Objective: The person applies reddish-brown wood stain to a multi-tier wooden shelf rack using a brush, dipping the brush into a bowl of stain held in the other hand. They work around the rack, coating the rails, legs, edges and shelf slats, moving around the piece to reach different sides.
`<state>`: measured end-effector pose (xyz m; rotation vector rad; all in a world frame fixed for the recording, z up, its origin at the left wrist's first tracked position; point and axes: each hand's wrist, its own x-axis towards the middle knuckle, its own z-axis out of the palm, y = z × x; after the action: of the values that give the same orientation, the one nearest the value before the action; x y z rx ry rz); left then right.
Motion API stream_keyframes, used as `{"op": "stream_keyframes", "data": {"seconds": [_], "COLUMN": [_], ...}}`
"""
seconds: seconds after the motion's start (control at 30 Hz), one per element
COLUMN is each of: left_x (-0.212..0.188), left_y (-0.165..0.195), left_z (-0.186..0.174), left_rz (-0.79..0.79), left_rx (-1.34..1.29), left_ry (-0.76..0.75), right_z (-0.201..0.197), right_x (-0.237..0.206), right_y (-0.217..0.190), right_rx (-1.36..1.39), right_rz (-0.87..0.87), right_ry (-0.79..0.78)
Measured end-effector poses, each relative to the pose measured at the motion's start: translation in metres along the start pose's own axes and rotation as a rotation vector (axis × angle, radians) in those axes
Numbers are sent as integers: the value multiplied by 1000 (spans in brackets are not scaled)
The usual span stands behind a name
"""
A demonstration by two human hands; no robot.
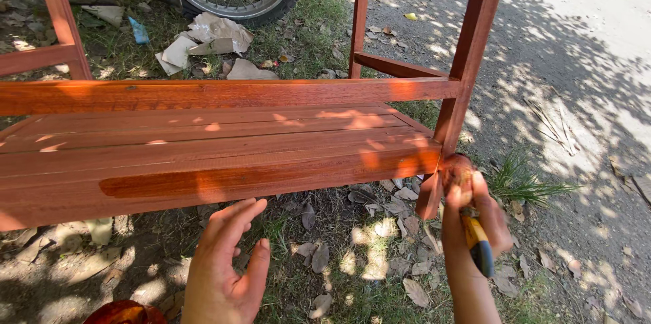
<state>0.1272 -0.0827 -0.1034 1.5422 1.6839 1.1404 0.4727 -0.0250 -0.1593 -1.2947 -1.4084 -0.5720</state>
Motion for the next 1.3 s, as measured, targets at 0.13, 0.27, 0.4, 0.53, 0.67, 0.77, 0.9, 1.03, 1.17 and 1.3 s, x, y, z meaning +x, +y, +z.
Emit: {"op": "stream_keyframes", "data": {"seconds": [0.13,0.27,0.4,0.53,0.67,0.77,0.9,1.03,1.17,1.3], "left_x": [-2,-6,-19,-31,-39,-51,-65,-58,-51,-51], "left_y": [-9,-20,-34,-53,-70,-80,-94,-100,-95,-93], "left_z": [-30,-66,-97,-126,-152,-179,-205,-199,-190,-185], "left_rz": [70,43,50,12,30,-73,-202,-153,-201,-356], "left_rx": [35,18,-45,-78,-112,-107,42,20,-44,-133], "left_ry": [97,227,341,454,591,714,843,902,878,738], "right_z": [33,53,63,77,105,122,149,169,166,143], "right_x": [2,-11,-20,-25,-35,-41,-48,-52,-45,-40], "right_y": [-60,-139,-220,-288,-351,-391,-438,-471,-442,-338], "right_rx": [-17,351,490,636,756,836,909,1023,1005,738], "right_rz": [-134,67,-124,-245,-328,-373,-458,-532,-359,-179], "right_ry": [-46,-146,-257,-309,-335,-352,-343,-461,-522,-410]}}
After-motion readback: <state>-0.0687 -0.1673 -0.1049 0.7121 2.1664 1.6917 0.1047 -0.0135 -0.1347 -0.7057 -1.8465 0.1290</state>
